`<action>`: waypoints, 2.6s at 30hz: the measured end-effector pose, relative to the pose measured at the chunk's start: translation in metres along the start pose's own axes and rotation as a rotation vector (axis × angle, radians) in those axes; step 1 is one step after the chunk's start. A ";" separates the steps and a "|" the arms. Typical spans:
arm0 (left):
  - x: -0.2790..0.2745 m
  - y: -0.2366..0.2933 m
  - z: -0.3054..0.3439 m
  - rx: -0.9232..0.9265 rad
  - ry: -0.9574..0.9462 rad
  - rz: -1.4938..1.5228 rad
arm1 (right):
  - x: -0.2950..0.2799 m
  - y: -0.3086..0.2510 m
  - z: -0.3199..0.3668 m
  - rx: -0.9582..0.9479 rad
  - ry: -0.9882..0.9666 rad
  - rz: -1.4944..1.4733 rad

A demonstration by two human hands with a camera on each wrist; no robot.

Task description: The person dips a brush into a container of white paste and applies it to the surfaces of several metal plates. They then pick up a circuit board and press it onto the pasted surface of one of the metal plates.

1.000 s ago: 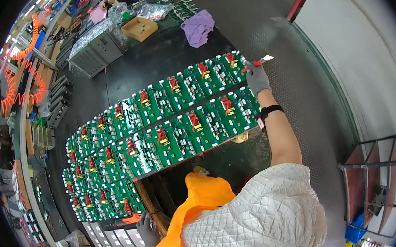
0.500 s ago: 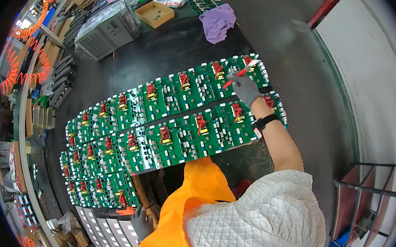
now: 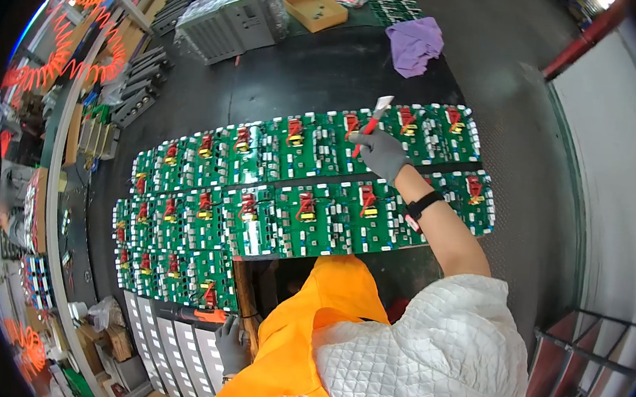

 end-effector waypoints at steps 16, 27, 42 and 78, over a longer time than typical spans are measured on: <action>-0.006 -0.071 0.046 -0.274 0.000 0.039 | 0.109 -0.152 -0.090 -0.303 -0.118 -0.147; -0.006 -0.121 0.059 -0.427 -0.043 0.117 | 0.200 -0.229 -0.159 -0.417 -0.190 -0.123; -0.017 -0.183 0.056 -0.553 -0.046 0.190 | 0.346 -0.335 -0.256 -0.531 -0.317 -0.127; 0.106 -0.237 0.364 -2.145 0.135 0.543 | 0.303 -0.466 -0.128 -0.762 -0.829 -1.017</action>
Point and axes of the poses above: each hand's wrist, its own z-axis away from the middle knuckle, its own x-axis out of the palm, y = z × x, the point moved 6 cm from there along -z, towards the middle knuckle, and after that the axes turned 11 degrees about -x, right-handed, at the moved point
